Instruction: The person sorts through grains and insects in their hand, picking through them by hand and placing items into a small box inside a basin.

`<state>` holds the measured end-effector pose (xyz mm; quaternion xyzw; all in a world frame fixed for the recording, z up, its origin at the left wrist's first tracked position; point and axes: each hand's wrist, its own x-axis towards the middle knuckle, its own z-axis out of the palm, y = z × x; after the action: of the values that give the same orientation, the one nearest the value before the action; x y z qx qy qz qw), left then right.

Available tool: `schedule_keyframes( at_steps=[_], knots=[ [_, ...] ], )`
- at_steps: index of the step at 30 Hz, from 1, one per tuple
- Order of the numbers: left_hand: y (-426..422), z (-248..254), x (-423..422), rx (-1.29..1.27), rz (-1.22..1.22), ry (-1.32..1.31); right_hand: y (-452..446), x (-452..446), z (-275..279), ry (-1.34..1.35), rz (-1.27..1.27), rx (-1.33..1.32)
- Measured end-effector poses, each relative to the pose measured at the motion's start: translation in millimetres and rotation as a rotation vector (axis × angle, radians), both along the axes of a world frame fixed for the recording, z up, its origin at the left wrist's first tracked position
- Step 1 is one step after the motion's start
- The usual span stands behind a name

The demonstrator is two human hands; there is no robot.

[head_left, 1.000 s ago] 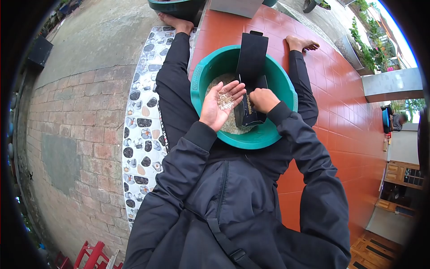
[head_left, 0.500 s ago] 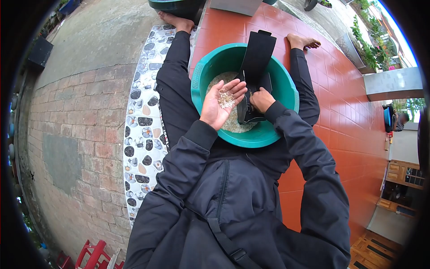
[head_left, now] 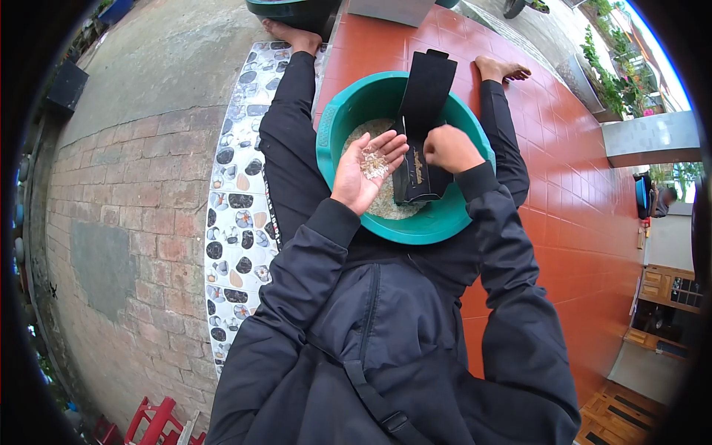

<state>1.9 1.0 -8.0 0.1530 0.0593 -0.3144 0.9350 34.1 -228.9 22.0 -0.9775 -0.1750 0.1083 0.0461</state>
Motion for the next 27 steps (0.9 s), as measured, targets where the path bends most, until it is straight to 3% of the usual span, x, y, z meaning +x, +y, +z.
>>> schedule_keyframes(
  at_steps=[2,3,5,10,12,16,27],
  knots=[
    [1.0,1.9,1.9,0.002,0.005,0.024,4.6,-0.3,28.0,-0.117,-0.06,0.44],
    [1.3,3.5,1.7,0.003,0.006,0.019,12.4,-0.5,33.6,-0.124,-0.064,0.44],
    [3.4,9.0,1.5,-0.03,0.017,0.03,32.3,0.5,36.7,-0.22,-0.206,0.787],
    [6.7,15.1,0.1,-0.145,0.07,0.057,46.9,1.3,20.1,-0.352,-0.289,0.667],
    [7.2,12.7,0.7,-0.238,0.058,0.061,43.1,-14.8,20.0,-0.385,-0.444,0.723],
    [5.3,8.8,1.7,-0.217,0.057,0.031,35.5,-62.3,13.5,-0.367,-0.528,0.895],
    [2.2,6.0,0.0,-0.055,0.021,-0.012,36.3,-127.3,2.7,-0.364,-0.618,0.936]
  ],
)
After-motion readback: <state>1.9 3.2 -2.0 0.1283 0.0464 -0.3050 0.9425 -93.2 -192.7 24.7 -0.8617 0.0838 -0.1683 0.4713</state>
